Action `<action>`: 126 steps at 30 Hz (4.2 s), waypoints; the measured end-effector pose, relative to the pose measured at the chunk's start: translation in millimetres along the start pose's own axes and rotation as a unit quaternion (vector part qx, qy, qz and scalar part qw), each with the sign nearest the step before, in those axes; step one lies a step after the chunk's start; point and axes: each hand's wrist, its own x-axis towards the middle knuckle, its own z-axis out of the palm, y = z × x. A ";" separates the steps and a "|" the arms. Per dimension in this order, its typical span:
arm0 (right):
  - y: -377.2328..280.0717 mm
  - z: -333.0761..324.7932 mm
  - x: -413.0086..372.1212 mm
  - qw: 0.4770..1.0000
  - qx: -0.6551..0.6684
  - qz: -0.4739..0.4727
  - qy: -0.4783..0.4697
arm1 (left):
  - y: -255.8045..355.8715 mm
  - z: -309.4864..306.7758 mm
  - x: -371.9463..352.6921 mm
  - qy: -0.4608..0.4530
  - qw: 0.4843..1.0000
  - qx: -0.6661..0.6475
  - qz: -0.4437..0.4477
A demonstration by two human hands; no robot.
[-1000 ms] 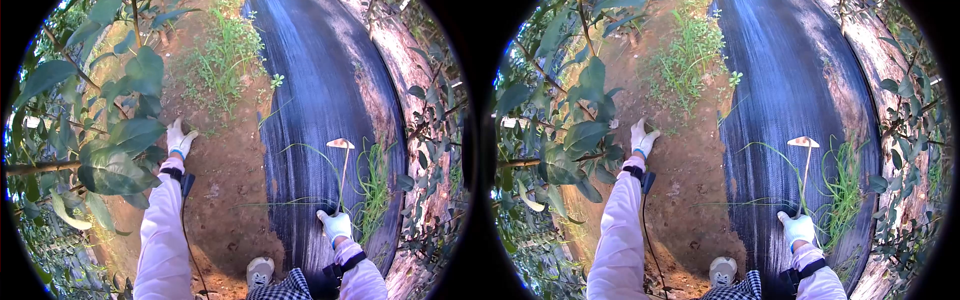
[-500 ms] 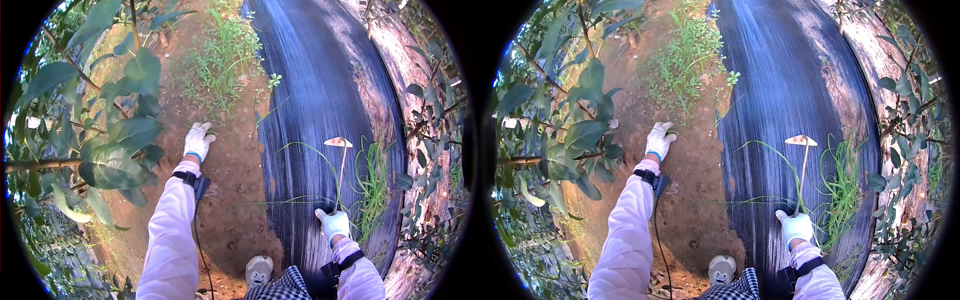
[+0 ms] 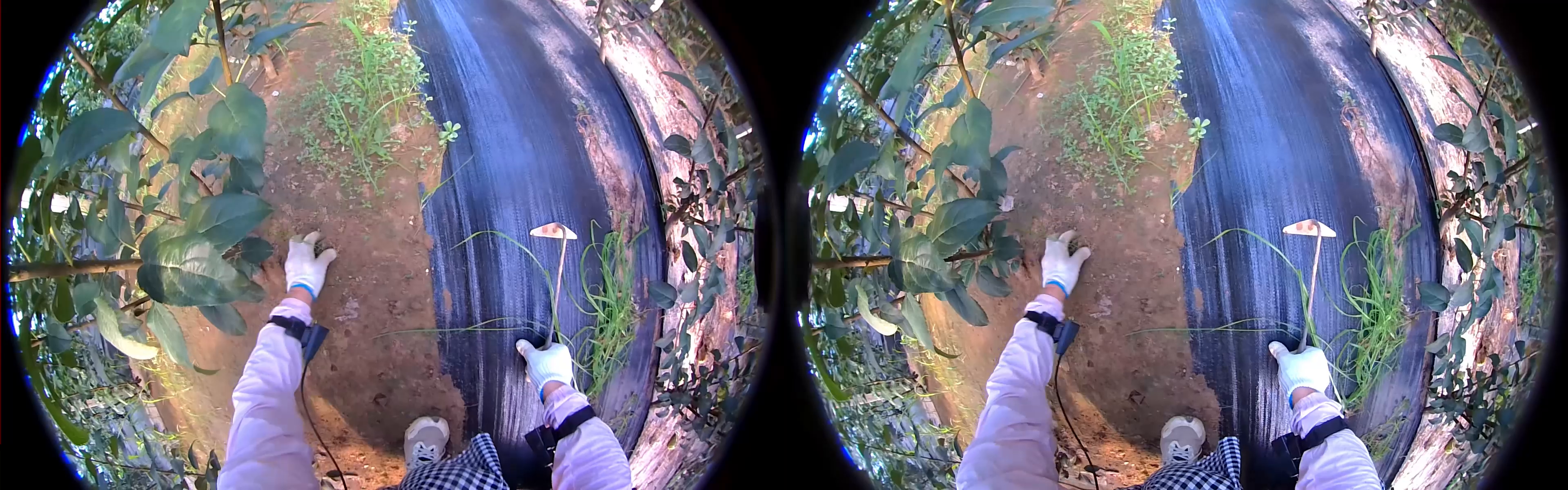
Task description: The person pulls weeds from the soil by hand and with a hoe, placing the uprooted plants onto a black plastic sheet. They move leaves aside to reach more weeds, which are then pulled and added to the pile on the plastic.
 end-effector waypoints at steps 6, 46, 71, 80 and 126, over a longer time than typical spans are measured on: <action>-2.3 -1.2 0.1 0.999 -0.011 0.028 -0.010 | -22.5 26.7 53.5 0.163 0.976 -0.135 -0.053; -30.0 -18.2 -18.6 0.993 -0.085 0.071 -0.033 | 43.6 75.2 146.8 0.122 0.863 -0.484 -0.076; -28.6 -16.7 -17.3 0.994 -0.085 0.064 -0.019 | 62.1 56.3 106.1 0.012 0.974 -0.227 -0.012; -28.7 -16.9 -18.7 0.994 -0.087 0.063 -0.023 | 114.4 50.8 103.1 -0.113 0.980 -0.029 0.161; -77.8 -120.8 -68.4 0.996 -0.068 -0.016 -0.056 | 224.4 96.1 147.3 -0.007 0.979 -0.056 0.196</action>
